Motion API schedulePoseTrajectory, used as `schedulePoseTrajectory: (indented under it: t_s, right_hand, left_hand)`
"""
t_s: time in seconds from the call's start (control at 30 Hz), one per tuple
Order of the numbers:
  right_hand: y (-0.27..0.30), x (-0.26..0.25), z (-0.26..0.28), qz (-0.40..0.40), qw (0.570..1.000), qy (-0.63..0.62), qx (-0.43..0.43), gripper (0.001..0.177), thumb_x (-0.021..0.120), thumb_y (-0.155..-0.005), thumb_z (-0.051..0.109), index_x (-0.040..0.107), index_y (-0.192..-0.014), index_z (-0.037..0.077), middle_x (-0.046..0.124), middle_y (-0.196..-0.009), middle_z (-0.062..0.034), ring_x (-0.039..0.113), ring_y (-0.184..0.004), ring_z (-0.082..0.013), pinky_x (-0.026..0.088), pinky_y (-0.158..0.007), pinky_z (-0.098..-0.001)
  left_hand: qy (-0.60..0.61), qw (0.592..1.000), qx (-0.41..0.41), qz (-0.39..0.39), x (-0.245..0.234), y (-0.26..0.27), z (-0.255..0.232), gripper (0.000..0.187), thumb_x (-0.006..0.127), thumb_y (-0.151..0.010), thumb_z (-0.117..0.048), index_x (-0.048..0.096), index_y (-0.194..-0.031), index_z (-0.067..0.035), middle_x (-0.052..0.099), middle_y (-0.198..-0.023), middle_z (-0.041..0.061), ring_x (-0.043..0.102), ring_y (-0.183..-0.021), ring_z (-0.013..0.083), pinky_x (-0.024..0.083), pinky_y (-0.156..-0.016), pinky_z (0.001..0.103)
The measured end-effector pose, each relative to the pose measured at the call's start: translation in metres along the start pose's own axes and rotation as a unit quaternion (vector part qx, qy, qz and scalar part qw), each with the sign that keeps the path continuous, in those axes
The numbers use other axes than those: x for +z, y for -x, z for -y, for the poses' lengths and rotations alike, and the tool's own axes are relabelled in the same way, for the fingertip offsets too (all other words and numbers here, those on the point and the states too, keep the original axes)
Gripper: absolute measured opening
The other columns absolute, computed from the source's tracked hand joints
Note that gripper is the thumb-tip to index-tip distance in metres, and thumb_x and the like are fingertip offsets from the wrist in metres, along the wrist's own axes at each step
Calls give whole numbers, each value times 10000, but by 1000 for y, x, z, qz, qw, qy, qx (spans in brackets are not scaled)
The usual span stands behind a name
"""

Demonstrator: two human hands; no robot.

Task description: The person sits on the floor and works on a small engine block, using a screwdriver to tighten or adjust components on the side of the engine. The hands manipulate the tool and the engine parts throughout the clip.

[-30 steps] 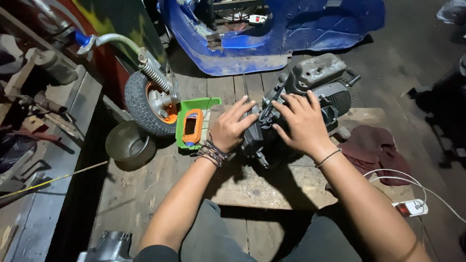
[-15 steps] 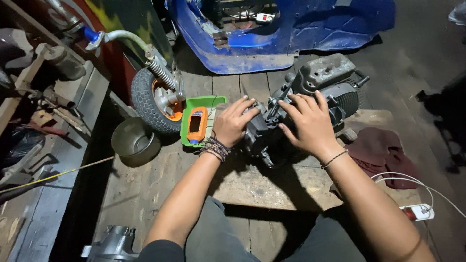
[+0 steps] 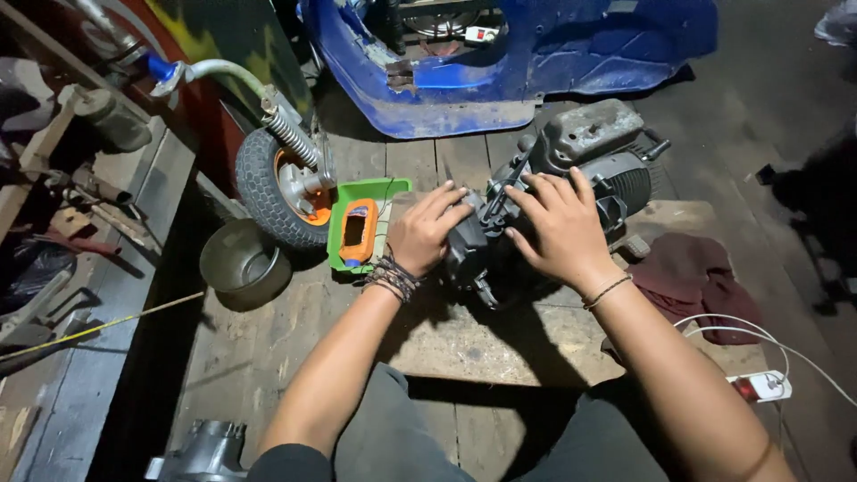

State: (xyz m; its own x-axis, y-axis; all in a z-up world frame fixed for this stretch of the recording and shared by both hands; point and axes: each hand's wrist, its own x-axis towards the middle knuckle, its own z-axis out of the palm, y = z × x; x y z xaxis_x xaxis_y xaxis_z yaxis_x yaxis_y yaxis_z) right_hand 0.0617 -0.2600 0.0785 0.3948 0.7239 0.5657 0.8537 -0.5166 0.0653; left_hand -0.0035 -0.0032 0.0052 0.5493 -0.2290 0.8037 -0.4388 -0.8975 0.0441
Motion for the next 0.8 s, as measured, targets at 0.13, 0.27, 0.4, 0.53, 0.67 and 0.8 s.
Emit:
schedulePoseTrajectory:
  t_s: [0.13, 0.27, 0.4, 0.53, 0.67, 0.8]
  right_hand:
    - [1, 1, -2, -1, 1000, -7, -1, 593, 726, -844, 417, 631, -1378, 177, 616, -1349, -133, 554, -1313, -318, 254, -1184, -587]
    - [-1, 2, -1, 1, 1000, -11, -3, 605, 712, -851, 417, 620, -1395, 168, 610, -1353, -144, 549, -1317, -326, 250, -1186, -590]
    - [0, 2, -2, -6, 1000, -11, -5, 592, 708, -853, 415, 625, -1384, 166, 616, -1339, -149, 553, -1312, -330, 252, -1186, -594]
    - [1, 4, -3, -10, 1000, -10, -6, 592, 712, -852, 418, 626, -1383, 170, 618, -1340, -141, 553, -1312, -323, 257, -1183, -592]
    - [-1, 1, -1, -5, 1000, -15, -5, 590, 708, -859, 414, 625, -1386, 163, 616, -1342, -145, 553, -1312, -326, 254, -1184, -591]
    - [0, 0, -1, -1, 1000, -16, 0, 581, 696, -864, 427, 624, -1379, 169, 612, -1355, -137, 551, -1317, -320, 247, -1188, -588]
  left_hand:
    - [-1, 1000, 8, -17, 7, -2, -4, 306, 586, -1026, -444, 700, -1151, -189, 672, -1289, 58, 633, -1269, 309, 557, -960, 381]
    - [5, 1000, -10, 2, 5, 5, 6, 360, 533, -1027, -471, 682, -1197, -191, 672, -1267, 53, 644, -1249, 307, 568, -946, 394]
    - [-6, 1000, -10, -5, 13, 7, 7, 483, 485, -1014, -611, 687, -1208, -218, 673, -1276, 26, 645, -1254, 280, 562, -952, 370]
    - [-6, 999, 17, -32, 26, 8, 6, 529, 483, -996, -655, 690, -1190, -208, 662, -1308, 49, 626, -1283, 302, 561, -959, 376]
    - [13, 1000, -11, -13, 21, 13, 16, 511, 494, -995, -628, 689, -1191, -198, 672, -1275, 44, 643, -1249, 300, 568, -950, 384]
    - [34, 999, -11, -2, 17, 6, 9, 492, 475, -1021, -593, 676, -1203, -181, 660, -1297, 58, 633, -1261, 315, 558, -977, 407]
